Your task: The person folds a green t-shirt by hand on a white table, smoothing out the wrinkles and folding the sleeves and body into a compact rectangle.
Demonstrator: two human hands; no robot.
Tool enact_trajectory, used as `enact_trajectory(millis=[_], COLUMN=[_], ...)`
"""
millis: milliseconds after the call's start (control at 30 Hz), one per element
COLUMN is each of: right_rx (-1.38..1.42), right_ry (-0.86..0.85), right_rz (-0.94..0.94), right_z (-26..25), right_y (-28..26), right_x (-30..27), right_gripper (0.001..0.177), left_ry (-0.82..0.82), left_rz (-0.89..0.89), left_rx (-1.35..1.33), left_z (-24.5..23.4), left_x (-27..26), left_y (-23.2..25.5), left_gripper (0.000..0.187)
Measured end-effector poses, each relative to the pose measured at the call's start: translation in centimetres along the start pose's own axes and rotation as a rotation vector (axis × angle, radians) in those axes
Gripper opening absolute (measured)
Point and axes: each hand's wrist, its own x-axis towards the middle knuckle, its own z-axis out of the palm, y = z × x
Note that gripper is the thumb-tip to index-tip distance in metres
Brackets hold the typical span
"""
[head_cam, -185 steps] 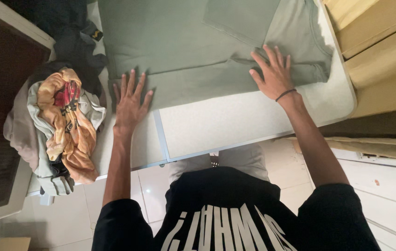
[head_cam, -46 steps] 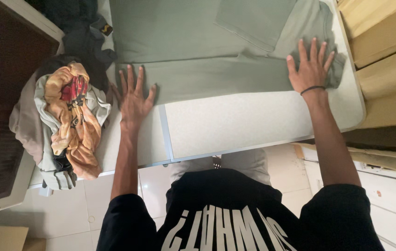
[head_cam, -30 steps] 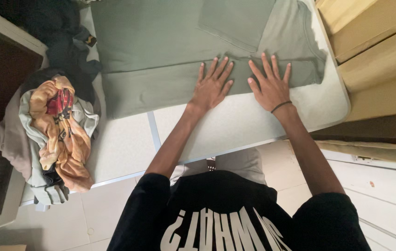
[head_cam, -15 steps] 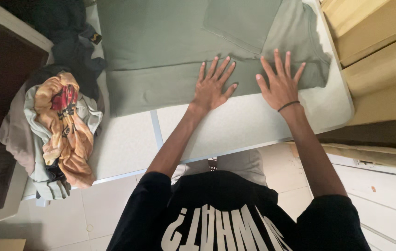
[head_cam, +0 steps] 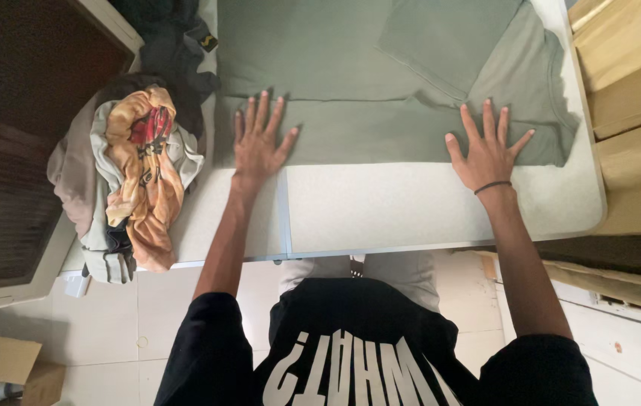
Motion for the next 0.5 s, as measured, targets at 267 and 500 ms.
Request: enact_trajectory(millis=[267, 500], right_rx=[-0.004, 0.030], right_ry=[-0.056, 0.013], right_rz=[0.051, -0.136], right_z=[-0.4, 0.1], right_y=[-0.2, -2.7], right_x=[-0.1, 0.2], right_gripper=[0.068, 0.064], left_ry=[0.106, -0.036], left_rz=[-0.084, -0.038], left_rx=[-0.022, 0.111], left_z=[-1.4, 1.1], left_x=[-1.5, -0.6], left_y=[-5.0, 0.1], left_gripper=[0.071, 0.068])
